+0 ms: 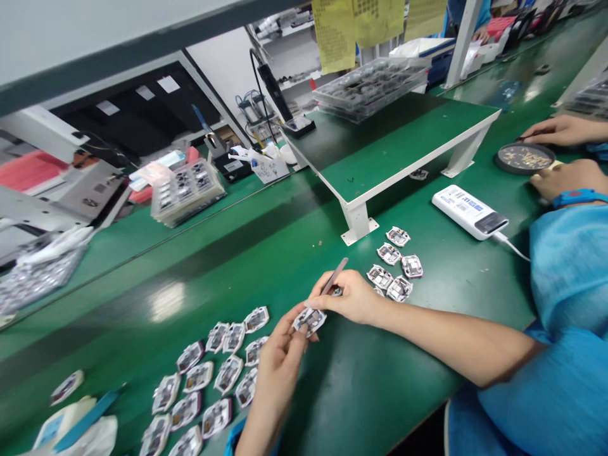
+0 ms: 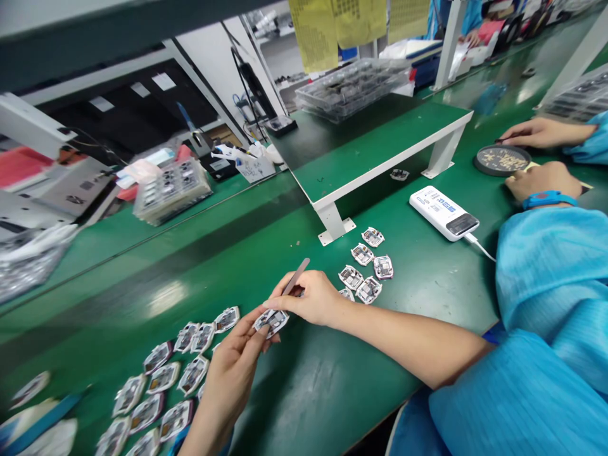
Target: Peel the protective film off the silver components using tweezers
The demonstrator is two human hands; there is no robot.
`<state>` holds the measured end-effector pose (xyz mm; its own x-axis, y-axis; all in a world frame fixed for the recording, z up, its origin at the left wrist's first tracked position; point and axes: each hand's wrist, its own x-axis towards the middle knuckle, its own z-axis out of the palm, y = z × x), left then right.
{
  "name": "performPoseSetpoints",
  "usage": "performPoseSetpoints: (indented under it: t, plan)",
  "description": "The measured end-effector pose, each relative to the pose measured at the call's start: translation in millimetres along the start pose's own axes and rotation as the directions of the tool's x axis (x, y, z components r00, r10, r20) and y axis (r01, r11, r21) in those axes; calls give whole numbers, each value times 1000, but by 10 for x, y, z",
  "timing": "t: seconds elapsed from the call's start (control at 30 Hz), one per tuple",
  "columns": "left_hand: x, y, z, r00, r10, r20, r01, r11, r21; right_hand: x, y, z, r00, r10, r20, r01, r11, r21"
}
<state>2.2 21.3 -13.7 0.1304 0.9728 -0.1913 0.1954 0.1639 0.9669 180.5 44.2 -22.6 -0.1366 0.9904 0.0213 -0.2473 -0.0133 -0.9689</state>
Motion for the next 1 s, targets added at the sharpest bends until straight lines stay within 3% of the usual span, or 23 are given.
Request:
performPoseSetpoints:
  t: [0.3,0.57,1.0]
  plan:
    - [5,-34,36,998,-40,-44,35,994,-102,-3,27,19,1000,-23,-18,22,1000,-7]
    - [20,152,102,988,-145,-61,112,919,-377,11,11,39,983,-44,-180,57,996,69]
    - [-19,171,159,989,-127,-76,88,917,-389,-18,48,70,989,-59,-134,62,998,21]
